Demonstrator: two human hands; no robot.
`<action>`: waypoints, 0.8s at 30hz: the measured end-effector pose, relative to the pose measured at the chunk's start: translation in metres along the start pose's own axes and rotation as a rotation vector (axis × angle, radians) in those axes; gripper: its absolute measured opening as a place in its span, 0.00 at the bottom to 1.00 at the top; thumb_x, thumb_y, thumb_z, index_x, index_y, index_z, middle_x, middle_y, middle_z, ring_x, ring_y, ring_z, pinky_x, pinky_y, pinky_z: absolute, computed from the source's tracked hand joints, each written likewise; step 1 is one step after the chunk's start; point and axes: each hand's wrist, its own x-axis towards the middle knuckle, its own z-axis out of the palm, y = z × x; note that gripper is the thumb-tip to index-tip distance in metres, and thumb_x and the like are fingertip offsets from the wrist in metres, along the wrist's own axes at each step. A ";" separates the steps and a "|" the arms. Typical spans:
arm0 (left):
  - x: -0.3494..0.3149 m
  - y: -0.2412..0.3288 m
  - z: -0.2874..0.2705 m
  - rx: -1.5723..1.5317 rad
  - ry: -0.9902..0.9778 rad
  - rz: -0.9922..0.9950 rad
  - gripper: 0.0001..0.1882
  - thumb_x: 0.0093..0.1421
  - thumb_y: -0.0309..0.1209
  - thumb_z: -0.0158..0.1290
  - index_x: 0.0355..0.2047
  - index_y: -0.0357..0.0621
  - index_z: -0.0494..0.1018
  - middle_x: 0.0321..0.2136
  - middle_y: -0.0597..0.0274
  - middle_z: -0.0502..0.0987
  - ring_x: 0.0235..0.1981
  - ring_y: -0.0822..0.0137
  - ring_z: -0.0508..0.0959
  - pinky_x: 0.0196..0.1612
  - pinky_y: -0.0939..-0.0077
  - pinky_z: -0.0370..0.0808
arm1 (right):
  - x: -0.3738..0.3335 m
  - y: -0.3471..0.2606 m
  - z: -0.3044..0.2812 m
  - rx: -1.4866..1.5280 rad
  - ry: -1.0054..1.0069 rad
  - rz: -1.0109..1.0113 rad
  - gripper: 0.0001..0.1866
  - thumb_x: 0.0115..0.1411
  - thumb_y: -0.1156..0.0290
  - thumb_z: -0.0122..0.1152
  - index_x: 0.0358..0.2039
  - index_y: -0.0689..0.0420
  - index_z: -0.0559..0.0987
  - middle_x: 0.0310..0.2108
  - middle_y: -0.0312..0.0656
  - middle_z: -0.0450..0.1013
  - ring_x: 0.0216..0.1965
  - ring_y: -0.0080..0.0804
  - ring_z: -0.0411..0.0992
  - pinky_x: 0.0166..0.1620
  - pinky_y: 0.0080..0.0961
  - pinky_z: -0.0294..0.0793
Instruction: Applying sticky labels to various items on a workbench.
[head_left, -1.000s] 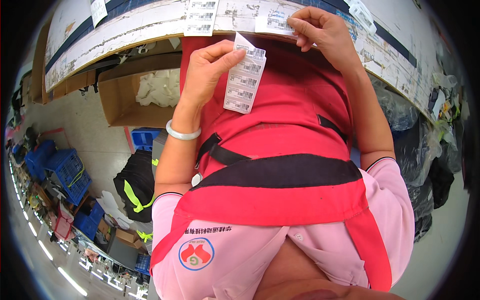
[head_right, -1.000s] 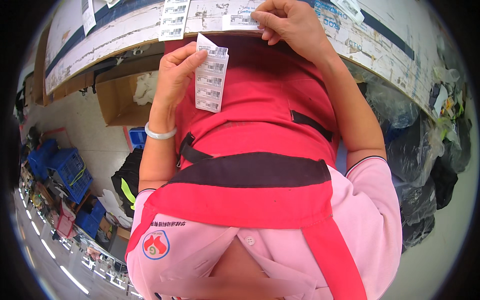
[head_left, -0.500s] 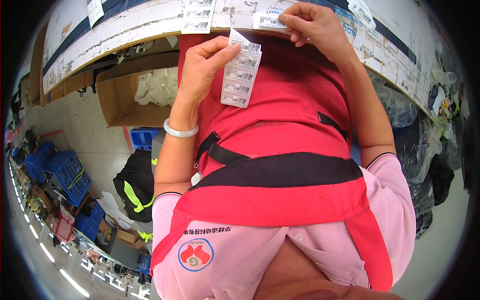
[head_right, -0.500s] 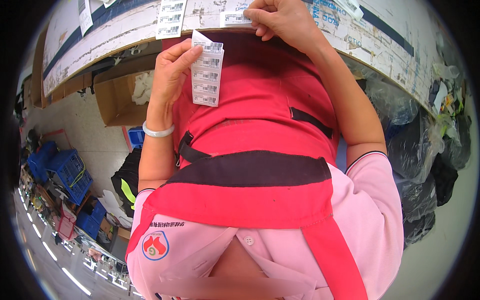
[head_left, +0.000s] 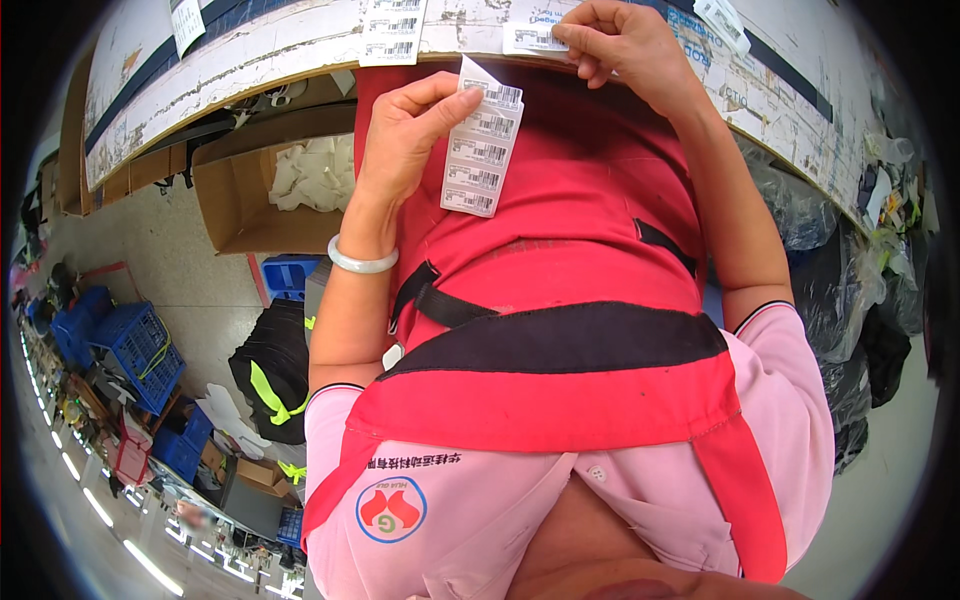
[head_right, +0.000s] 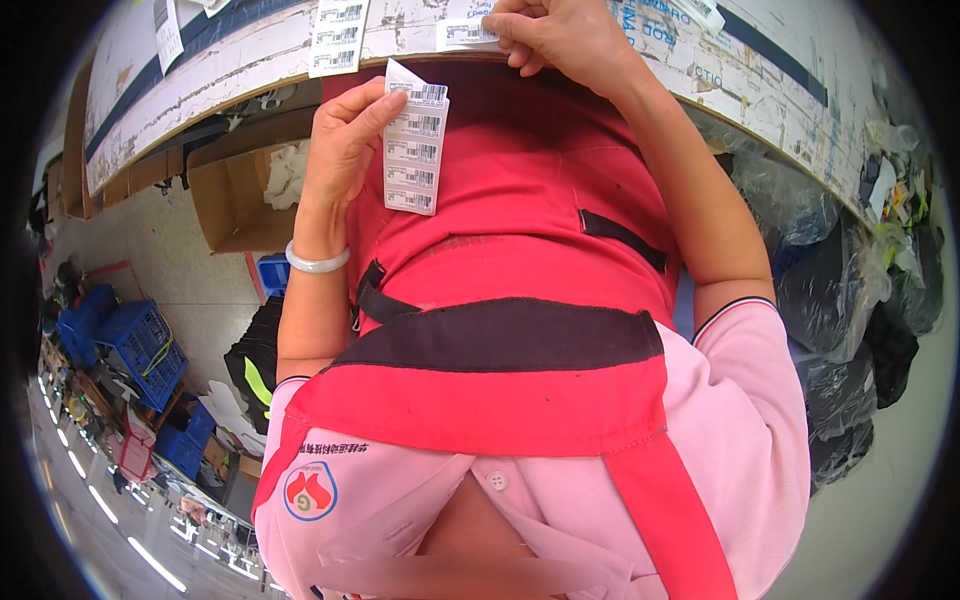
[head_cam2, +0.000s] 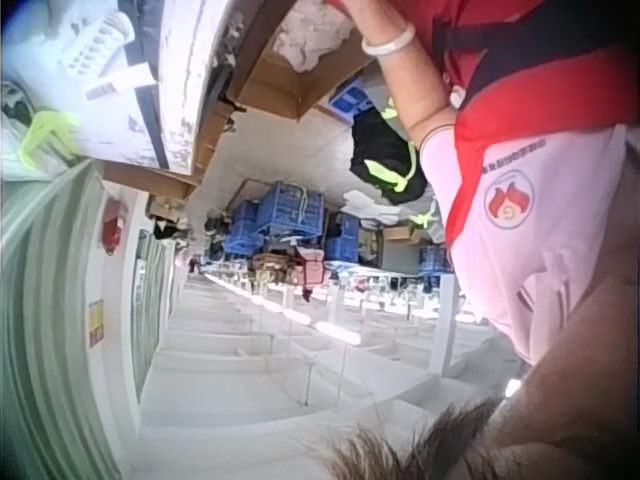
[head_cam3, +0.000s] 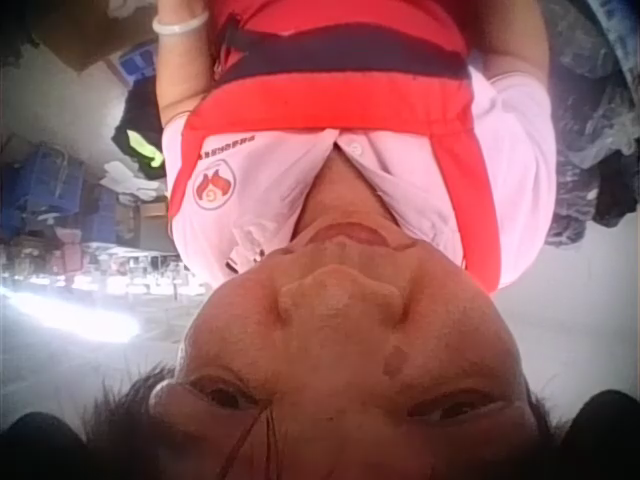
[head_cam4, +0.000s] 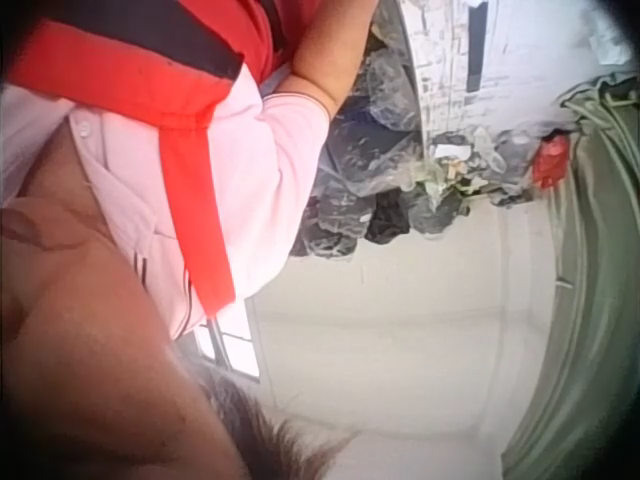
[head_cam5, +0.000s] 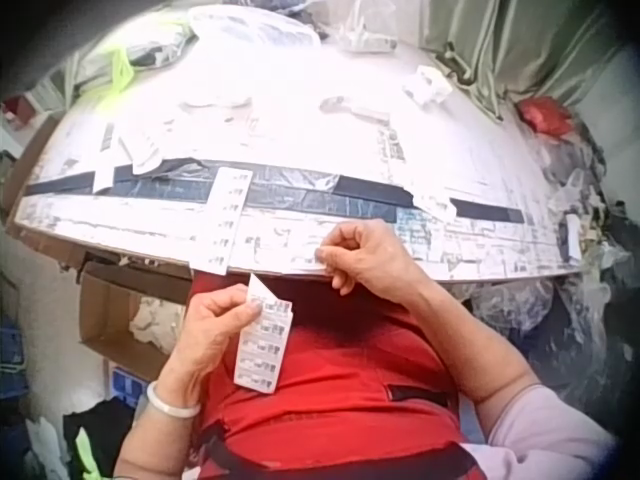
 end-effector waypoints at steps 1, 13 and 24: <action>0.000 0.000 0.000 -0.003 0.002 0.001 0.07 0.59 0.28 0.58 0.36 0.37 0.80 0.31 0.67 0.80 0.32 0.79 0.76 0.37 0.86 0.72 | 0.000 -0.001 0.000 -0.006 -0.003 -0.002 0.07 0.60 0.73 0.59 0.32 0.65 0.77 0.21 0.37 0.74 0.18 0.20 0.71 0.21 0.15 0.72; 0.000 -0.004 0.000 0.005 0.006 -0.008 0.07 0.59 0.28 0.59 0.36 0.38 0.80 0.29 0.68 0.80 0.30 0.81 0.75 0.33 0.87 0.70 | 0.002 -0.002 0.001 -0.030 -0.011 0.004 0.07 0.60 0.72 0.59 0.32 0.65 0.77 0.20 0.36 0.73 0.18 0.20 0.71 0.21 0.15 0.72; 0.001 -0.005 0.002 0.026 0.033 -0.033 0.08 0.59 0.29 0.59 0.36 0.38 0.80 0.28 0.69 0.79 0.28 0.81 0.74 0.32 0.88 0.68 | -0.004 -0.011 0.012 -0.249 0.066 -0.071 0.07 0.60 0.73 0.57 0.30 0.65 0.77 0.19 0.38 0.73 0.18 0.20 0.71 0.21 0.16 0.71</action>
